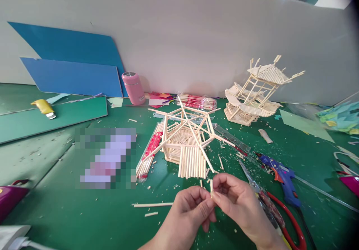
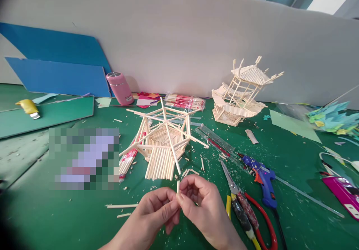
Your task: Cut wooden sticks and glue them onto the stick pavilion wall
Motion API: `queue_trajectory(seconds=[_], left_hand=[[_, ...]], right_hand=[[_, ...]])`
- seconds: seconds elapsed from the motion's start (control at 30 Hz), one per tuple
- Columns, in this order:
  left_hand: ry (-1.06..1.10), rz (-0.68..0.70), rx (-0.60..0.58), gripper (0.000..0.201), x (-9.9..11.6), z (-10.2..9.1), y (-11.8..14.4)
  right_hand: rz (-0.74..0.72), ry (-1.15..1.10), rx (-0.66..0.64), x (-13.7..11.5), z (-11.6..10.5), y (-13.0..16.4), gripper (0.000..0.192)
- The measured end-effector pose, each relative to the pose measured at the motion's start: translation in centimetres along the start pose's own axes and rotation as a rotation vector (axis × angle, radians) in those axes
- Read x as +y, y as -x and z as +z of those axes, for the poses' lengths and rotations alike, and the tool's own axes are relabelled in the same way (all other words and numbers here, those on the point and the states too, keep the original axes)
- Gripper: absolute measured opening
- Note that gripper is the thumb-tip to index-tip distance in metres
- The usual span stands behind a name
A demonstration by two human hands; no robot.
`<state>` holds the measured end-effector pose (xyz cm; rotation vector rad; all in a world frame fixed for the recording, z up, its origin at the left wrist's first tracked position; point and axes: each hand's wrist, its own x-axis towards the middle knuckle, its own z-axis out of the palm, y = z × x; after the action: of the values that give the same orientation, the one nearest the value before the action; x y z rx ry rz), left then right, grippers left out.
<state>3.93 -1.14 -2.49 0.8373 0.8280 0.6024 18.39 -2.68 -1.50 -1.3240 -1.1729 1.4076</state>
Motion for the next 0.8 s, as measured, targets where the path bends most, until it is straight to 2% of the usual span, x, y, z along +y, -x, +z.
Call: queue_trajectory(seconds=[0.13,0.4,0.5,0.63,0.8], left_hand=[[0.121,0.001,0.014,0.028,0.0,0.1,-0.1],[-0.186,0.096,-0.035,0.027,1.8,0.0,0.5],[-0.210,0.111,-0.080,0.030,2.0,-0.2,0.6],[-0.097,0.112,-0.097,0.035,1.6,-0.3,0.4],[0.136,0.052,-0.034,0.031,1.2,0.2,-0.1]], right_hand=[[-0.015,-0.158,0.000,0.8,0.1,0.1,0.010],[0.033,-0.442,-0.108,1.2,0.9,0.1,0.012],[0.047,-0.548,-0.139,1.3,1.2,0.2,0.012],[0.015,-0.660,-0.166,1.8,1.6,0.4,0.008],[-0.106,-0.535,0.002,1.7,2.3,0.7,0.007]])
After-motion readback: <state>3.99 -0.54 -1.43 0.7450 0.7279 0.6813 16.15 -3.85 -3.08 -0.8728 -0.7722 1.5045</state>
